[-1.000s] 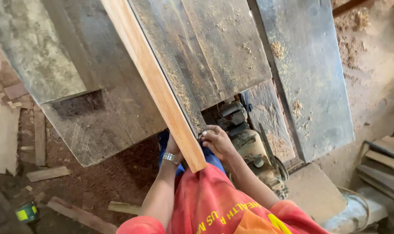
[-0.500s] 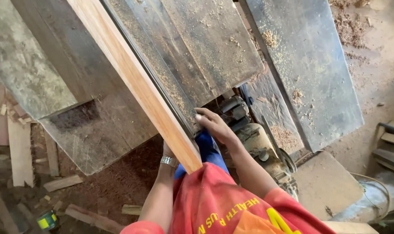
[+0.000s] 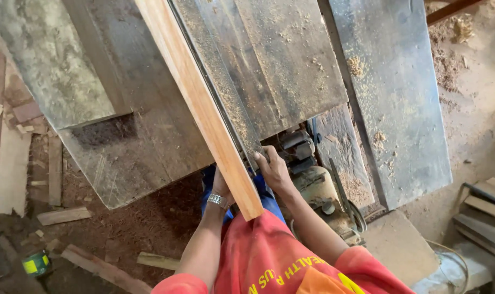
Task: Sawing wood planks on a table saw and inspecting the results.
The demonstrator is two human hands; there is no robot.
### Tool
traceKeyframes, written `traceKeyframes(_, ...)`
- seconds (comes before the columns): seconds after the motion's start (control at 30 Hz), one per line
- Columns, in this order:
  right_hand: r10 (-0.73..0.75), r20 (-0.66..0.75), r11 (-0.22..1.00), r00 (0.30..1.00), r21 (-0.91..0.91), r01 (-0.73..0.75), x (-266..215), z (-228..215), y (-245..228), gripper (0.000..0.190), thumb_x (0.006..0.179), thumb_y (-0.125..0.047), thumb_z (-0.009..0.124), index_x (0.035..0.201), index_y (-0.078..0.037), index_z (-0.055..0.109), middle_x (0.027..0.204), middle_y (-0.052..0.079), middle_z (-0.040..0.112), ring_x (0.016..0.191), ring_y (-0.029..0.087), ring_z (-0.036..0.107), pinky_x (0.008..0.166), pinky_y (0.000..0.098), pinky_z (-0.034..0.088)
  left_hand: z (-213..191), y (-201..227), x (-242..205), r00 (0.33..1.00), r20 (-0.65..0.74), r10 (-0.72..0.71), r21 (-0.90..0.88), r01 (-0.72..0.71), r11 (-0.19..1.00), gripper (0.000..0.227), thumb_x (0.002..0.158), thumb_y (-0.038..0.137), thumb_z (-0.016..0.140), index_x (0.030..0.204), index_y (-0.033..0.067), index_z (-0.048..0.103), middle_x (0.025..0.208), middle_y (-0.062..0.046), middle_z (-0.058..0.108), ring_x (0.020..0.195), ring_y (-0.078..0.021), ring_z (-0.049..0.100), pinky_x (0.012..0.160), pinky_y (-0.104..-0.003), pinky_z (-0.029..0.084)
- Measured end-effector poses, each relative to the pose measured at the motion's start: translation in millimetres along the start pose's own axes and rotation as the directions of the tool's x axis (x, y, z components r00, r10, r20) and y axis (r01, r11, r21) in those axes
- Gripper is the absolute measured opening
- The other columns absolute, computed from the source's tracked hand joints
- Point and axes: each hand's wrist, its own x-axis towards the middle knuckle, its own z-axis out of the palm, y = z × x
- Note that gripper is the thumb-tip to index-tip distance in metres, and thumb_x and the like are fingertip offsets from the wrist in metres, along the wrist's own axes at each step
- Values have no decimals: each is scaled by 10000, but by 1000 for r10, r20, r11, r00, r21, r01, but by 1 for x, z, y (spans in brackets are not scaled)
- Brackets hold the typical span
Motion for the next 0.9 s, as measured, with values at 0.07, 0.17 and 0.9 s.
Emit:
traceKeyframes(0.07, -97, 1, 995, 995, 32, 97, 0, -8, 0, 412, 1033, -336, 594, 1313, -33, 570, 993, 170, 712, 949, 273, 700, 818, 401, 529, 17, 9, 3, 1000, -4, -21, -28, 21, 999, 539, 1051, 581, 459, 1186, 96, 650, 968, -89, 727, 793, -252, 717, 677, -390, 616)
traceKeyframes(0.17, -168, -23, 977, 985, 129, 170, -23, -5, 36, 448, 1035, -303, 610, 1357, 3, 552, 1175, 152, 693, 1108, 276, 665, 932, 395, 509, 12, 6, 1, 996, -52, -70, -43, 67, 997, 549, 1017, 577, 431, 1197, 105, 648, 992, -91, 731, 815, -269, 717, 699, -406, 615)
traceKeyframes(0.9, 234, 37, 603, 972, 779, -174, -27, 17, 34, 160, 879, 2, 682, 1011, -48, 607, 930, 85, 667, 832, 210, 640, 750, 381, 540, -125, -3, 23, 995, -86, -43, -48, 39, 998, 525, 1086, 465, 514, 1414, 57, 541, 1259, -129, 672, 1088, -317, 670, 913, -474, 589)
